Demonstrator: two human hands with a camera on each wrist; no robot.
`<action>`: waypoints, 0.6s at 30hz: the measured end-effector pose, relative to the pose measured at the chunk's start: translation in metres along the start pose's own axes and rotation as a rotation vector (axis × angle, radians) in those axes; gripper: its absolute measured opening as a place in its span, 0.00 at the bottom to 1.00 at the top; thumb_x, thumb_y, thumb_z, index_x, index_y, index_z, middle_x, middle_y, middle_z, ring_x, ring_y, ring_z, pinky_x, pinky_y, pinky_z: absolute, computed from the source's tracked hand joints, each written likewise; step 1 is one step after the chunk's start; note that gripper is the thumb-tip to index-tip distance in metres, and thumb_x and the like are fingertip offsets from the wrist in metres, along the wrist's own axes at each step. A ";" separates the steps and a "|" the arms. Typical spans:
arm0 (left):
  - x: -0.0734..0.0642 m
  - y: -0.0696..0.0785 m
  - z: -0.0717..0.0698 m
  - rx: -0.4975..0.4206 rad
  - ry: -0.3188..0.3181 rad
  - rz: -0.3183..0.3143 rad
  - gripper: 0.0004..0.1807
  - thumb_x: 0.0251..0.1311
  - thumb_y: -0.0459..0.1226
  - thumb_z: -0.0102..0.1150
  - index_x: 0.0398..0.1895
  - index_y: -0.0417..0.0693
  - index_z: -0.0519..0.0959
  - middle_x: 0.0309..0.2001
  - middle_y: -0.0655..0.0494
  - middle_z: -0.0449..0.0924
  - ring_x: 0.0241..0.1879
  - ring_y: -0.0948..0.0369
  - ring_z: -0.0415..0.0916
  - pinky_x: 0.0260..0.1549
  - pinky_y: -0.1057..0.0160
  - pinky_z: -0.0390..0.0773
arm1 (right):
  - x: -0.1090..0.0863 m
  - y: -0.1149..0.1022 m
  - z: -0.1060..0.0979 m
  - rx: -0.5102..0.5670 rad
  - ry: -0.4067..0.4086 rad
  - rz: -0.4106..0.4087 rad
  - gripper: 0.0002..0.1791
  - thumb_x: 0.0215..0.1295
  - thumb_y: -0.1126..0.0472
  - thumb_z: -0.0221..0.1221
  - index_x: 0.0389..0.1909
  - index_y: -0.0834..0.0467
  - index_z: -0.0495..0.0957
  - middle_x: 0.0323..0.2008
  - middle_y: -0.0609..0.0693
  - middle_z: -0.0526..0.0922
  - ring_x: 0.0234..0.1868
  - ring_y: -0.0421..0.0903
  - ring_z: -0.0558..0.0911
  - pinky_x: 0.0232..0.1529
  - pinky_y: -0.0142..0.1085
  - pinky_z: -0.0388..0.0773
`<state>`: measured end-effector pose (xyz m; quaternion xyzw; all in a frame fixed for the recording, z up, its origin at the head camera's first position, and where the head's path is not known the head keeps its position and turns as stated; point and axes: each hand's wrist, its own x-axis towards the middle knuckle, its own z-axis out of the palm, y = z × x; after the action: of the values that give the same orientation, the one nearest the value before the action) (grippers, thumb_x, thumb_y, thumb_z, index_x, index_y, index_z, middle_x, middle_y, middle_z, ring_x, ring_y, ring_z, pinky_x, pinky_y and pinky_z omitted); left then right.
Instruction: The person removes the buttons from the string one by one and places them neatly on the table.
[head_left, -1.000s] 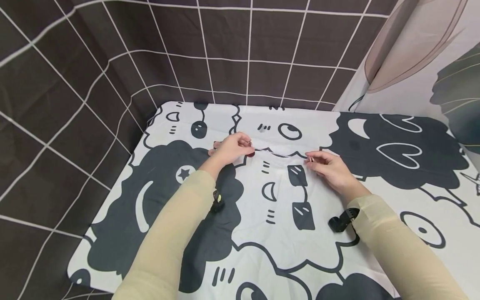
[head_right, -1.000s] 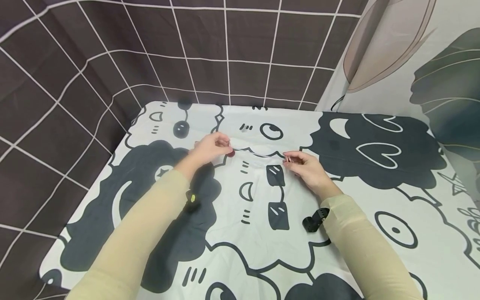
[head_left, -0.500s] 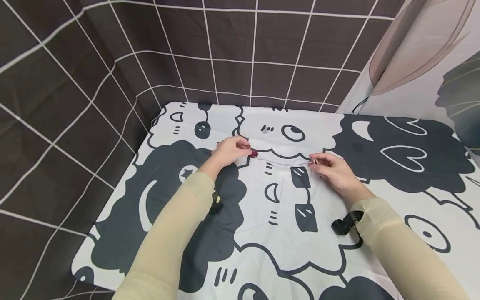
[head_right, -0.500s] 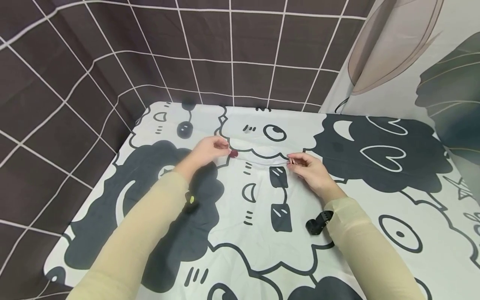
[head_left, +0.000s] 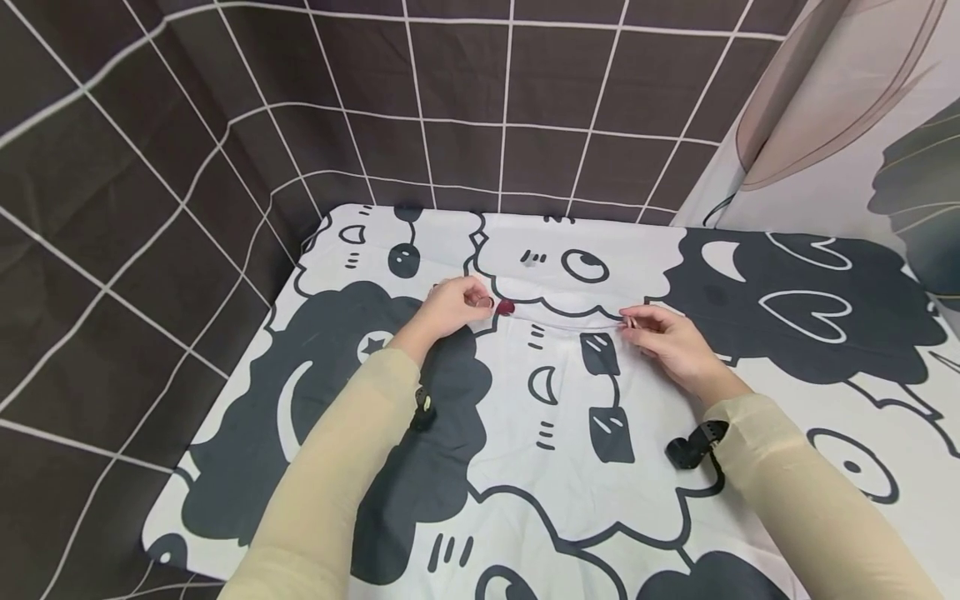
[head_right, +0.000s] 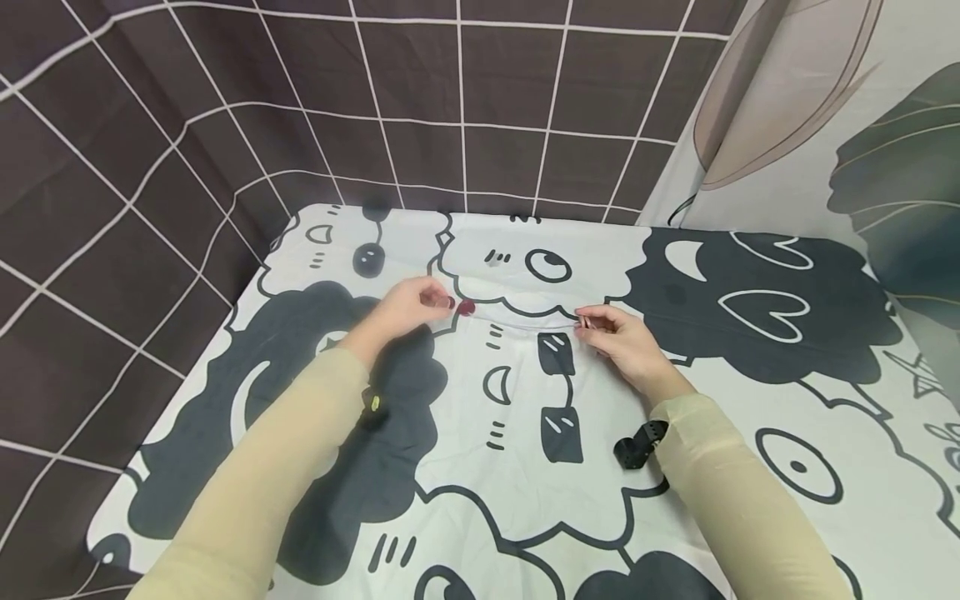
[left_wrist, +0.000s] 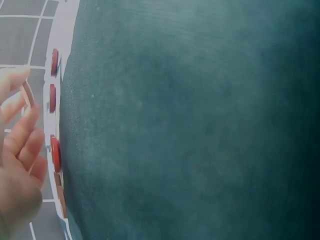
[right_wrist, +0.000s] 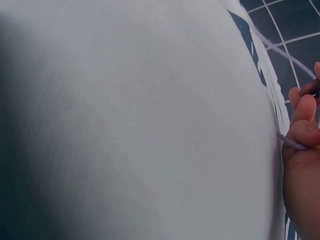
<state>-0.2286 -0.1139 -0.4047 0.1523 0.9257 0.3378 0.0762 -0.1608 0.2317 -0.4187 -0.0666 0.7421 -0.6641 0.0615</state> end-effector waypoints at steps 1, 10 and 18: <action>0.000 0.000 0.000 0.018 -0.003 0.004 0.12 0.55 0.44 0.64 0.40 0.50 0.79 0.36 0.56 0.77 0.42 0.58 0.71 0.50 0.55 0.62 | 0.000 0.000 -0.001 -0.008 0.002 0.005 0.19 0.57 0.73 0.61 0.51 0.68 0.74 0.31 0.41 0.77 0.22 0.36 0.69 0.20 0.26 0.65; -0.003 -0.001 -0.004 0.120 -0.019 0.009 0.13 0.54 0.44 0.63 0.40 0.49 0.79 0.37 0.57 0.79 0.45 0.57 0.70 0.51 0.52 0.58 | -0.001 -0.001 -0.002 -0.045 -0.006 0.012 0.20 0.58 0.71 0.61 0.52 0.68 0.73 0.32 0.41 0.76 0.24 0.35 0.69 0.21 0.26 0.65; -0.006 -0.004 -0.005 0.142 -0.042 0.017 0.12 0.54 0.45 0.61 0.37 0.49 0.78 0.35 0.59 0.79 0.44 0.57 0.68 0.50 0.53 0.58 | 0.001 0.000 -0.001 -0.076 -0.005 -0.003 0.20 0.58 0.70 0.62 0.52 0.68 0.73 0.32 0.41 0.76 0.23 0.37 0.69 0.20 0.27 0.65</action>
<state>-0.2249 -0.1219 -0.4036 0.1722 0.9442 0.2685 0.0817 -0.1621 0.2323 -0.4188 -0.0716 0.7666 -0.6354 0.0600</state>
